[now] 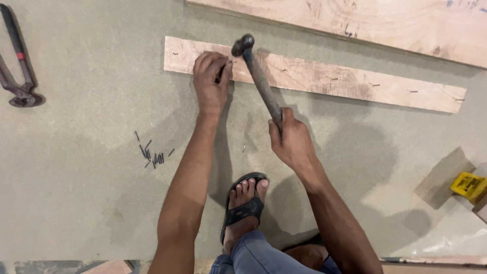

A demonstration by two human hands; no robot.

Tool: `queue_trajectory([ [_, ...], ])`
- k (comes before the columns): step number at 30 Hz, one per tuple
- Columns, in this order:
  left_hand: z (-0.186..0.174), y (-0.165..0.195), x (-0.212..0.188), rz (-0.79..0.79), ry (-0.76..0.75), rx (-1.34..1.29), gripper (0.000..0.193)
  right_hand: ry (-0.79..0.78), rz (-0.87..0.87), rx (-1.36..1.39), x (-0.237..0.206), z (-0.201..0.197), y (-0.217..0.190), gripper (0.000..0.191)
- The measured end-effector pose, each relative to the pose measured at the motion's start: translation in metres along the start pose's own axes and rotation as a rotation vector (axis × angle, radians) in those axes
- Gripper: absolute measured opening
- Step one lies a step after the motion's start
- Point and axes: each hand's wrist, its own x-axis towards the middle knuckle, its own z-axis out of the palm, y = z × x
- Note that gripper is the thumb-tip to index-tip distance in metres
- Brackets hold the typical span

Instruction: The person aligns a thin wooden strip on a larger plywood sheet, then hammers nails into the strip to secure it. They apply white adhesive along the strip and press it onto the plywood, then hammer additional nails to fasten the assembly.

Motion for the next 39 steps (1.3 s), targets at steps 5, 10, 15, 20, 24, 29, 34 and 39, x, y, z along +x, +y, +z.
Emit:
queue_trajectory([
  [5, -0.002, 0.002, 0.000, -0.073, -0.065, -0.044, 0.010, 0.107, -0.070, 0.126, -0.004, -0.005, -0.003, 0.027],
  [10, -0.009, 0.006, -0.001, -0.013, -0.081, -0.045, 0.013, 0.065, 0.009, 0.145, -0.007, -0.011, 0.000, 0.026],
  [15, -0.011, 0.015, -0.001, 0.023, -0.098, 0.027, 0.019, 0.092, -0.005, 0.161, -0.013, -0.011, 0.005, 0.023],
  [20, -0.002, 0.018, 0.013, 0.083, -0.246, 0.285, 0.011, 0.050, 0.089, 0.192, -0.018, -0.007, 0.007, 0.022],
  [24, -0.001, 0.011, 0.031, 0.139, -0.442, 0.328, 0.011, 0.049, 0.117, 0.204, -0.020, -0.005, 0.008, 0.022],
  [29, -0.019, 0.002, 0.030, -0.110, -0.390, -0.095, 0.017, 0.086, 0.091, 0.245, -0.018, -0.001, 0.012, 0.021],
  [34, -0.020, -0.007, 0.034, 0.106, -0.253, -0.031, 0.014, 0.063, 0.163, 0.287, -0.011, 0.004, 0.017, 0.020],
  [39, -0.010, 0.002, 0.023, -0.015, -0.258, -0.085, 0.013, 0.102, 0.164, 0.320, -0.006, 0.007, 0.021, 0.019],
])
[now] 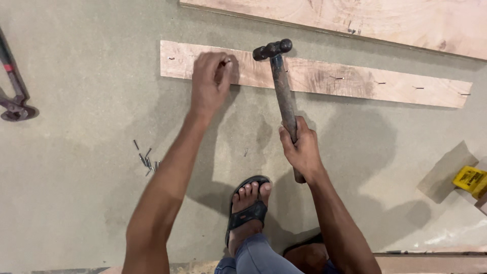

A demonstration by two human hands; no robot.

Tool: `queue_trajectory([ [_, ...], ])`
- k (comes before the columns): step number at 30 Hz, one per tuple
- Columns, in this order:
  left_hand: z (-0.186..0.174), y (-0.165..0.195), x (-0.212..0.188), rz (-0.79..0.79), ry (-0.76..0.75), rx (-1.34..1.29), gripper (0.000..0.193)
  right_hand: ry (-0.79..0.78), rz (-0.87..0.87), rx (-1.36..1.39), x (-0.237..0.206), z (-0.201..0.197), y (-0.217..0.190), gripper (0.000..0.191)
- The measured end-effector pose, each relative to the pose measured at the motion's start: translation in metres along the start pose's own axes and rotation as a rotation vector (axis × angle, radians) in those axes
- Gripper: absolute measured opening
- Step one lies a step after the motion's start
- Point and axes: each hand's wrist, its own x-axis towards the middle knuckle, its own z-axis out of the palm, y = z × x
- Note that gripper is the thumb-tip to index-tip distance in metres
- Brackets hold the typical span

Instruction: The person aligns a thin wooden strip on a larger plywood sheet, then hammers nails into the strip to secure it. They apply white adhesive along the strip and press it onto the plywood, then hammer additional nails to fasten the assembly.

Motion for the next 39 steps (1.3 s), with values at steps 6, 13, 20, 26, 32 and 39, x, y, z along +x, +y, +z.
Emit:
queue_trajectory([
  [6, 0.018, 0.028, -0.038, -0.010, 0.121, 0.133, 0.019, -0.026, 0.106, 0.067, 0.000, 0.000, -0.002, 0.019],
  [13, 0.015, 0.016, -0.030, -0.113, 0.121, 0.133, 0.024, -0.001, -0.009, -0.088, -0.003, 0.004, 0.005, 0.022],
  [20, 0.012, 0.005, -0.030, -0.131, 0.148, 0.114, 0.021, -0.054, -0.159, -0.474, 0.001, 0.029, 0.034, 0.042],
  [26, 0.019, 0.009, -0.027, -0.029, 0.204, -0.002, 0.009, -0.088, -0.044, -0.538, 0.005, 0.035, 0.049, 0.044],
  [32, 0.033, 0.001, -0.021, -0.082, 0.319, 0.018, 0.009, -0.086, -0.089, -0.482, 0.005, 0.033, 0.050, 0.038],
  [39, 0.038, -0.006, -0.023, -0.048, 0.304, 0.081, 0.009, -0.104, -0.066, -0.444, 0.007, 0.029, 0.047, 0.037],
])
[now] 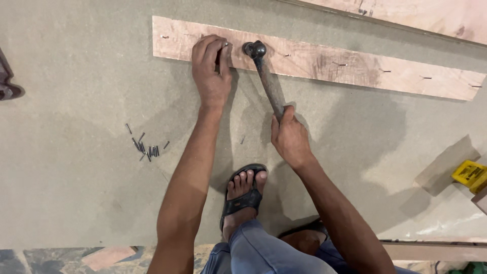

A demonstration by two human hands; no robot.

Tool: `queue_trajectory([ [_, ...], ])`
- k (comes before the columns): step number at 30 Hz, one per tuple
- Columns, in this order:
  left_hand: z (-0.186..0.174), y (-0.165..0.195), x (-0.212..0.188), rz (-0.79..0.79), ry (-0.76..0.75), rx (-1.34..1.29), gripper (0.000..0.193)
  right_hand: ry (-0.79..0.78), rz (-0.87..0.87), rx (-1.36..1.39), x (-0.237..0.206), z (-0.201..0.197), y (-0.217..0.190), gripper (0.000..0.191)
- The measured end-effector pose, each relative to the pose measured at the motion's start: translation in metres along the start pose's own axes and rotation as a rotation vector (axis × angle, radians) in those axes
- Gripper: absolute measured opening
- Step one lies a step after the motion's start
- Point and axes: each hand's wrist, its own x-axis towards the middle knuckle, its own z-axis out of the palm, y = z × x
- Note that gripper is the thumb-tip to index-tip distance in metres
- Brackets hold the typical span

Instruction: The person aligns a thin wooden strip on a larger plywood sheet, then hammers nails into the strip to secure it. They apply white adhesive along the strip and press it onto the plywood, then hammer additional nails to fasten the assembly.

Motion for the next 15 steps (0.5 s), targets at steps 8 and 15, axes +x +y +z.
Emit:
queue_trajectory([
  [8, 0.002, -0.006, -0.004, 0.051, -0.021, 0.062, 0.014, 0.012, -0.034, 0.054, -0.003, -0.007, -0.006, 0.032],
  [15, 0.001, -0.005, -0.001, 0.036, -0.020, 0.023, 0.013, 0.008, -0.053, 0.074, -0.004, -0.024, -0.014, 0.029],
])
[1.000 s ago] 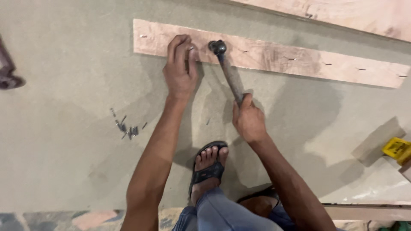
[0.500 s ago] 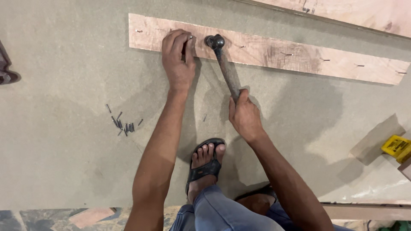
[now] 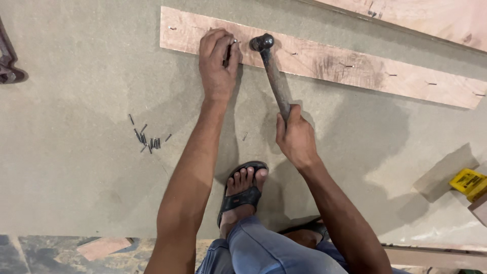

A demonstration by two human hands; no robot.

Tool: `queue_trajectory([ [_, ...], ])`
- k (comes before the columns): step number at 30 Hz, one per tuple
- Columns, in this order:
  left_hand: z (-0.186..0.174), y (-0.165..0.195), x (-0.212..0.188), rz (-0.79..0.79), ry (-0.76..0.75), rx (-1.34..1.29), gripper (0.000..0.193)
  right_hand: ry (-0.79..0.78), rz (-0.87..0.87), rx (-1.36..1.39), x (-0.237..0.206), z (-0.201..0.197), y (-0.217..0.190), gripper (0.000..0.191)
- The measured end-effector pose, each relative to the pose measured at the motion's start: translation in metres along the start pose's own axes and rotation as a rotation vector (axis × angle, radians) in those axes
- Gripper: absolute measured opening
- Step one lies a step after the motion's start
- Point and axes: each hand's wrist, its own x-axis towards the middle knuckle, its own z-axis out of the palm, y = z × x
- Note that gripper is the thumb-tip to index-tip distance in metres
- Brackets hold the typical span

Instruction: The person aligns a thin wooden strip on a larger plywood sheet, then hammers nails into the strip to secure it. They apply white adhesive along the strip and press it onto the plywood, then hammer additional nails to fasten the assembly.

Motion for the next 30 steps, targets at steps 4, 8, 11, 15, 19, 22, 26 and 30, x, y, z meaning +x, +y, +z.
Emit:
queue_trajectory([
  [4, -0.004, 0.005, 0.001, -0.019, -0.005, 0.002, 0.013, 0.047, -0.047, 0.042, -0.003, -0.019, -0.017, 0.028],
  [8, -0.005, 0.009, 0.002, -0.017, -0.011, -0.002, 0.013, 0.039, -0.009, 0.099, -0.014, -0.034, -0.034, 0.029],
  [11, -0.004, 0.009, 0.001, -0.021, -0.013, 0.030, 0.012, 0.110, -0.156, 0.099, -0.016, -0.036, -0.038, 0.033],
  [15, -0.005, 0.008, 0.000, -0.032, -0.013, 0.013, 0.017, 0.064, -0.153, -0.032, 0.001, -0.028, -0.034, 0.029],
  [19, -0.002, 0.005, 0.003, -0.016, 0.014, 0.033, 0.015, 0.081, -0.176, -0.011, 0.007, -0.031, -0.030, 0.027],
  [22, 0.001, 0.004, 0.004, 0.024, 0.026, 0.010, 0.013, 0.159, -0.147, 0.123, -0.014, -0.041, -0.032, 0.033],
  [26, 0.001, 0.003, 0.001, -0.002, 0.017, 0.036, 0.012, 0.291, -0.370, 0.184, -0.029, -0.040, -0.032, 0.028],
  [30, 0.000, 0.000, -0.002, -0.007, 0.007, 0.050, 0.012, 0.104, -0.224, -0.013, -0.001, -0.024, -0.017, 0.031],
])
